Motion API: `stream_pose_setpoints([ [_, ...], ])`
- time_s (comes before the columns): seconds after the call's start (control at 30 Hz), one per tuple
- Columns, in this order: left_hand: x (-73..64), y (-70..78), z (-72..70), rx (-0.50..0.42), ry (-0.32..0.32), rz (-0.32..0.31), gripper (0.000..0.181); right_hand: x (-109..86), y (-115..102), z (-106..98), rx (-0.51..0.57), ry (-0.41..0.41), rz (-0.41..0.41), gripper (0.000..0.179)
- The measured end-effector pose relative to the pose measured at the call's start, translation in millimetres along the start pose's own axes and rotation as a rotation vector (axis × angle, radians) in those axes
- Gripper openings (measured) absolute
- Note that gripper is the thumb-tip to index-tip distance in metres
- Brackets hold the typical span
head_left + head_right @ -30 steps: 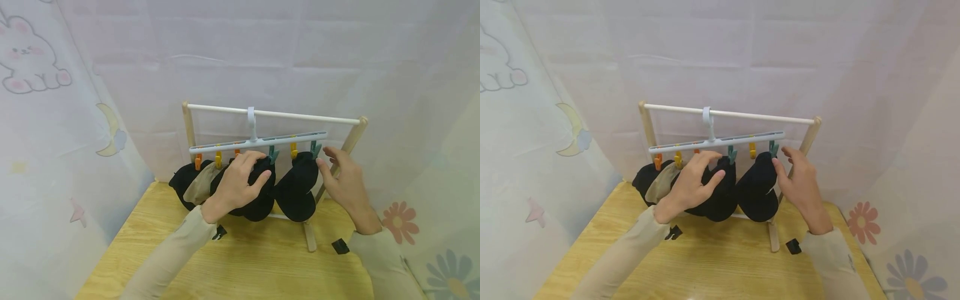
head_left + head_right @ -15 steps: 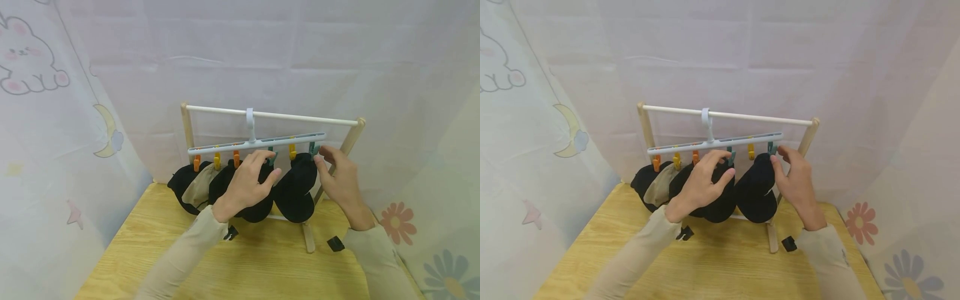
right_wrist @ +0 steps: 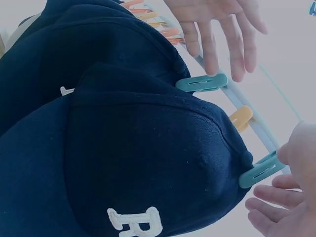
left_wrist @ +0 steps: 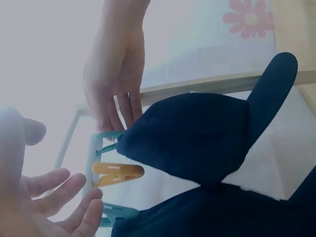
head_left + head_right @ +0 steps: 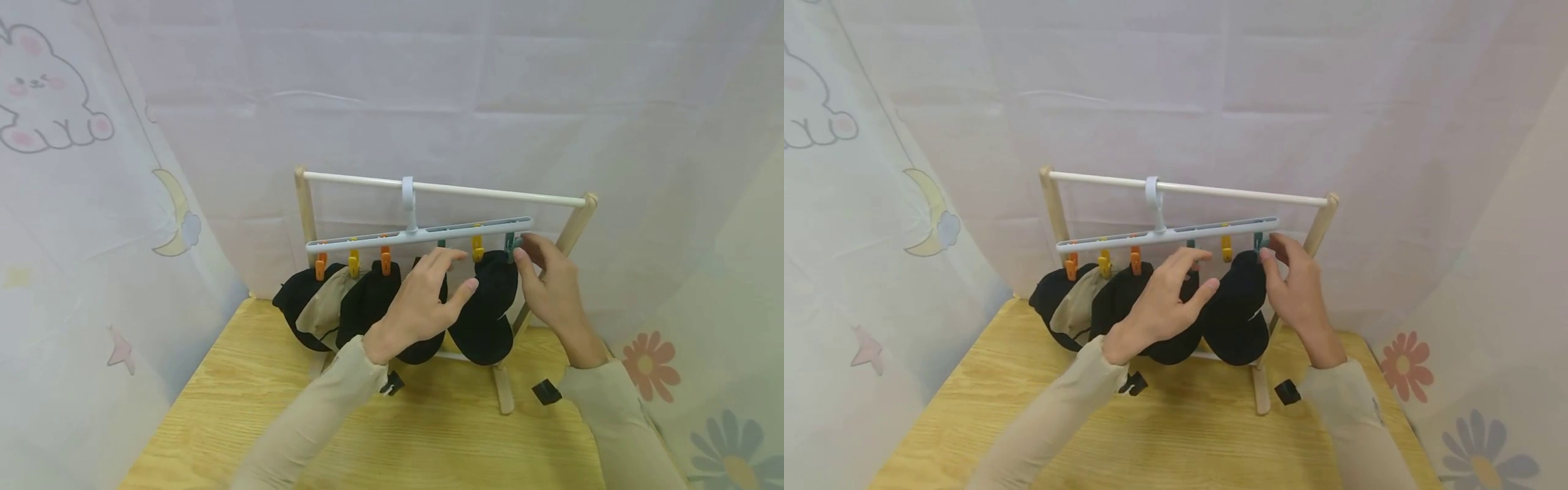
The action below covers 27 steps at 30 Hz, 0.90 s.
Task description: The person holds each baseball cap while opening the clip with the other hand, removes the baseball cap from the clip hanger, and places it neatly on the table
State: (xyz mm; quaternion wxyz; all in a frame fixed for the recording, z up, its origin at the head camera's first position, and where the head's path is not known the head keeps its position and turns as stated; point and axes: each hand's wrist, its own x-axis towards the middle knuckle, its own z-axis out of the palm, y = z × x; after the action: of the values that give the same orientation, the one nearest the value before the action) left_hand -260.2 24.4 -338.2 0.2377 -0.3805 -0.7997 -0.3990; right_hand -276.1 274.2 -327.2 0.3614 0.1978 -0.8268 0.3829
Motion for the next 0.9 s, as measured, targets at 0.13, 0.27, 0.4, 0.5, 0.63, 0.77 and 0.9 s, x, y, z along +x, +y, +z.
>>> stream_pose_setpoints([
  [0.13, 2.2, 1.8, 4.1, -0.015, -0.003, 0.016, 0.046, 2.5, -0.6, -1.4, 0.010, -0.033, 0.032, 0.038],
  [0.27, 3.5, 3.7, 7.9, -0.032, -0.014, 0.020, 0.048, 3.7, -2.3, -2.8, 0.009, -0.061, 0.072, 0.040],
  [0.4, 4.3, 6.3, 11.1, -0.025, -0.043, -0.003, 0.052, 5.3, -3.7, -2.2, 0.021, -0.093, 0.104, 0.041],
  [0.5, 4.8, 8.9, 13.5, -0.006, -0.071, -0.044, 0.055, 6.2, -5.4, -1.6, 0.049, -0.125, 0.127, 0.041],
  [0.63, 5.9, 13.0, 17.0, 0.015, -0.121, -0.113, 0.059, 7.2, -7.7, -0.2, 0.083, -0.147, 0.144, 0.041],
  [0.77, 7.8, 17.0, 21.5, 0.035, -0.183, -0.153, 0.064, 7.7, -8.2, -0.3, 0.097, -0.163, 0.143, 0.040],
  [0.9, 10.2, 19.9, 26.3, 0.032, -0.232, -0.184, 0.067, 7.2, -6.7, -2.6, 0.149, -0.189, 0.148, 0.040],
])
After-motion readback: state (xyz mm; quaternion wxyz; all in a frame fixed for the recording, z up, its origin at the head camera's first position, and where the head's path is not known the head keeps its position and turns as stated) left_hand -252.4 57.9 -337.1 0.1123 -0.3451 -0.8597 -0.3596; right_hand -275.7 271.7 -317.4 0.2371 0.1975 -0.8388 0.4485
